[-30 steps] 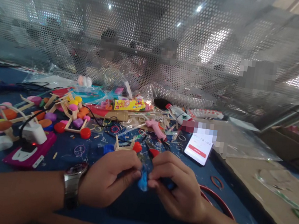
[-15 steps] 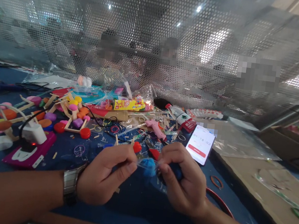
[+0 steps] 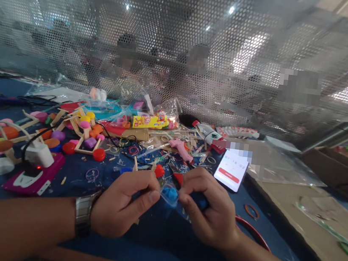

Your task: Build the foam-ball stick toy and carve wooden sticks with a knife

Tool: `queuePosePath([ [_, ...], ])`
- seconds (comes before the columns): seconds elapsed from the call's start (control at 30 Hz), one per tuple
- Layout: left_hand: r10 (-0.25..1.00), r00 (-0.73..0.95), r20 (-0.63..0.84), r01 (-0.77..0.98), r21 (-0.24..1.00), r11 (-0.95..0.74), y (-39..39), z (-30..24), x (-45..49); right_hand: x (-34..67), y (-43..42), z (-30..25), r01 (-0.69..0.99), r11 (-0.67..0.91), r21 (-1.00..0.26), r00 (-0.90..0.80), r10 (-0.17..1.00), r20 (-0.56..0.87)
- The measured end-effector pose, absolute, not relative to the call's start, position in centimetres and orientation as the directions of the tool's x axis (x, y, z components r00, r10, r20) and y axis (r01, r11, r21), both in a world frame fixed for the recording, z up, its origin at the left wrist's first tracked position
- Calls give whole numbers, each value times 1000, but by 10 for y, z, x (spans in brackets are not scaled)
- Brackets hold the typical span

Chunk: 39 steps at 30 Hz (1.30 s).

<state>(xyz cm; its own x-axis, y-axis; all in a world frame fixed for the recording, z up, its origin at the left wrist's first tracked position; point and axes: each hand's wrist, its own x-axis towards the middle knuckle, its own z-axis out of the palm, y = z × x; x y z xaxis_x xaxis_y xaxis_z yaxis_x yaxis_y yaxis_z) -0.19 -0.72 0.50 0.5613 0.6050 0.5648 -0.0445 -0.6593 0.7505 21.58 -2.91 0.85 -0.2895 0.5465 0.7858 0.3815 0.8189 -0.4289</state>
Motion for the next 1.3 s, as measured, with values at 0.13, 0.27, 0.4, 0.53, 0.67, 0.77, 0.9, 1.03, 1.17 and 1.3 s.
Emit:
queuePosePath([
  [0.13,582,576,574,-49,735,-676,-8,7,-1,216,-29,7,360,827,-431,-292,539,790],
  [0.27,578,548,604,-81,727,-682,-9,7,-4,219,-26,3,323,814,-482,-233,562,793],
  [0.4,593,462,660,-94,701,-707,-7,8,-10,221,-21,-6,270,739,-617,-181,669,721],
  [0.53,644,270,716,-133,690,-712,8,18,-15,218,-14,-12,230,614,-755,-157,789,593],
  [0.67,685,81,724,-85,690,-719,37,35,-21,212,-10,-12,255,470,-845,-100,882,461],
  [0.77,710,83,699,30,711,-703,57,43,-25,212,-10,-11,184,436,-881,-129,899,418],
  [0.9,707,182,684,264,658,-705,66,41,-24,213,-10,-9,201,470,-859,-175,880,441],
  [1.03,574,358,736,511,360,-780,64,39,-24,211,-8,-10,215,482,-849,-116,876,468],
  [1.17,517,512,686,646,89,-758,70,34,-26,209,-7,-14,102,387,-916,-129,918,374],
  [1.3,628,478,614,750,86,-655,75,26,-27,212,-8,-17,107,328,-938,-196,932,304],
])
